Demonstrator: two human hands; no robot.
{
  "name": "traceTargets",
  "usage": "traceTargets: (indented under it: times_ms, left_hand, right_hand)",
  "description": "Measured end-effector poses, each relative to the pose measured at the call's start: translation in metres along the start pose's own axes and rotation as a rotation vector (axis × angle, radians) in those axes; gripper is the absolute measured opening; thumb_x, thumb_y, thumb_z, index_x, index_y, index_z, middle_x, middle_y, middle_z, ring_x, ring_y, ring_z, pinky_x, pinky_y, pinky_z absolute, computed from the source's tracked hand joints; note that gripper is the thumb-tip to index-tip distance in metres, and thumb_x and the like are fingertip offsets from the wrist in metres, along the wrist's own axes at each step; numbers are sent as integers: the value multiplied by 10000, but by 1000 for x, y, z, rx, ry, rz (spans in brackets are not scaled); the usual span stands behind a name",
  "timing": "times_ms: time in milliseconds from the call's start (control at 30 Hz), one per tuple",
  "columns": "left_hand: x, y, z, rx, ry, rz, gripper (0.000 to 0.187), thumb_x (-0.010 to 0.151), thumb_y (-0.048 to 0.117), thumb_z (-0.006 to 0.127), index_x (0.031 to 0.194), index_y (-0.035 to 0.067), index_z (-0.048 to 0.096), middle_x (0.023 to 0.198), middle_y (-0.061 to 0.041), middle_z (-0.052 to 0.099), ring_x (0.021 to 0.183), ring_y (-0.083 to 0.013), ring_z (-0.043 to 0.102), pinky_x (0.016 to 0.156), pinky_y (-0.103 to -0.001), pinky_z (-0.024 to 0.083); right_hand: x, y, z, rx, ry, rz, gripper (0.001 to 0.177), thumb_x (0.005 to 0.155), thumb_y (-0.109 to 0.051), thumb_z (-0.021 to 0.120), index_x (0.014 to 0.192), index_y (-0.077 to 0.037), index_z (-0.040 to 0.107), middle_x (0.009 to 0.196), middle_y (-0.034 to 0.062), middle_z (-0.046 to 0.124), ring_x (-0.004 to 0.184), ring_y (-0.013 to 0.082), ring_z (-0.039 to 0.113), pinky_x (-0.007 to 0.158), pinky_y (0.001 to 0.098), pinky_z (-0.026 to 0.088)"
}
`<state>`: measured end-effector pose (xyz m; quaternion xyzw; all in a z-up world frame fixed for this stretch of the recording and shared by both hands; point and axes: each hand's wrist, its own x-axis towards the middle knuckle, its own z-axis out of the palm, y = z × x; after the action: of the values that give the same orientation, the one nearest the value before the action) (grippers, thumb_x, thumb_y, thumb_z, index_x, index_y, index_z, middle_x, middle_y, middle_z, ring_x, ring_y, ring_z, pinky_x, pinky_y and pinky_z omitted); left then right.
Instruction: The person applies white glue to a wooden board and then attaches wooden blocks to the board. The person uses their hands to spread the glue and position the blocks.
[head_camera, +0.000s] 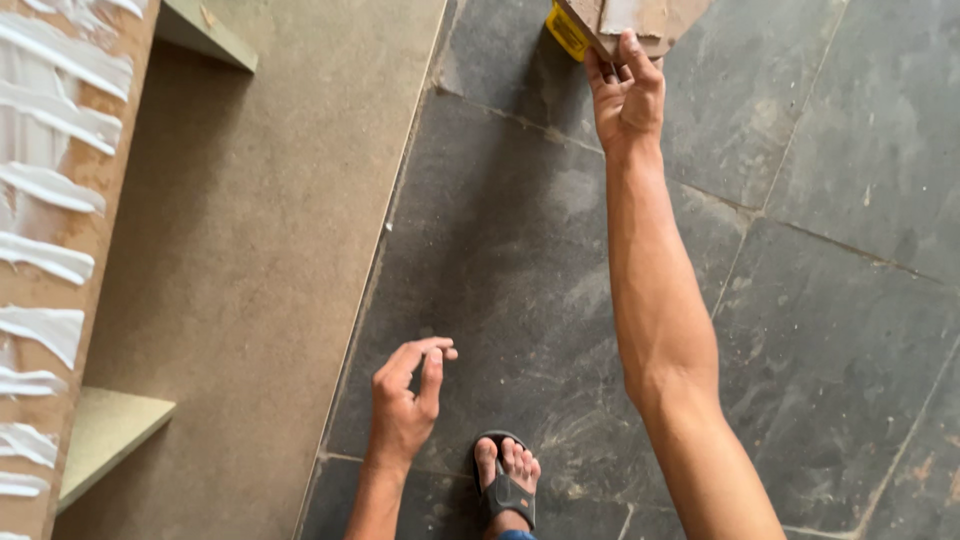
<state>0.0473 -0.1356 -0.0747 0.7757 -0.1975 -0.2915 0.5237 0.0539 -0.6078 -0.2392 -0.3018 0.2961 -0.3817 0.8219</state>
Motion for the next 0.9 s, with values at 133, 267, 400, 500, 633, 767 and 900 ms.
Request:
traceTargets:
  times_ms: [133, 267, 400, 500, 633, 767, 900]
  left_hand:
    - [-7, -11, 4, -96, -8, -21, 241, 1032, 178, 558, 1105, 19, 724, 998, -91, 787, 957, -179, 753, 855, -315, 584]
    - [-24, -33, 23, -308, -73, -74, 278, 1080, 193, 531, 1183, -2, 699, 1041, -81, 768, 989, -155, 717, 928, -302, 568]
    - [-52, -57, 49, -654, -127, -111, 369, 1108, 192, 536, 1385, -45, 591, 1247, -127, 679, 1106, -193, 668, 1036, -347, 551]
    - [-79, -78, 64, -723, -114, -336, 518, 1054, 224, 502, 1520, 19, 405, 1432, -100, 575, 1234, -197, 638, 1032, -364, 532]
    - [-114, -101, 72, -1111, -174, -358, 553, 1056, 210, 500, 1554, -5, 391, 1510, -125, 529, 1350, -231, 553, 1135, -405, 442]
    - [-124, -113, 81, -1338, -165, -386, 578, 1066, 346, 439, 1523, -9, 446, 1462, -132, 568, 1326, -248, 557, 1136, -421, 431]
    - [-116, -119, 92, -1338, -118, -391, 678, 1091, 495, 404, 1511, -30, 488, 1389, -163, 591, 1254, -270, 551, 1099, -429, 431]
  right_hand:
    - [-66, 6, -10, 132, -158, -15, 573, 979, -83, 737, 1417, 95, 412, 1313, 184, 584, 1238, 332, 623, 1157, 508, 546]
    - [-208, 6, -19, -4, -162, -8, 650, 915, -45, 742, 1470, -14, 407, 1286, 104, 616, 1191, 263, 641, 1047, 437, 542]
    - [-342, 10, -18, -15, -77, 107, 671, 909, -19, 765, 1485, -10, 420, 1338, 125, 598, 1222, 275, 619, 1057, 428, 531]
    - [-427, 22, -18, -70, 37, 196, 735, 862, 1, 777, 1476, -17, 373, 1385, 134, 572, 1287, 286, 596, 1092, 439, 528]
    - [-492, 8, -22, -497, -93, 61, 1122, 814, -156, 889, 1614, -109, 103, 1553, 197, 374, 1442, 346, 418, 1195, 480, 385]
    - [-491, -20, -10, -1511, -300, -506, 1477, 672, -530, 977, 1666, -132, -39, 1694, 273, 162, 1595, 411, 183, 1316, 548, 199]
    - [-449, -17, 12, -2054, -423, -545, 1666, 476, -767, 996, 1634, -92, 7, 1630, 342, 156, 1519, 488, 143, 1226, 646, 140]
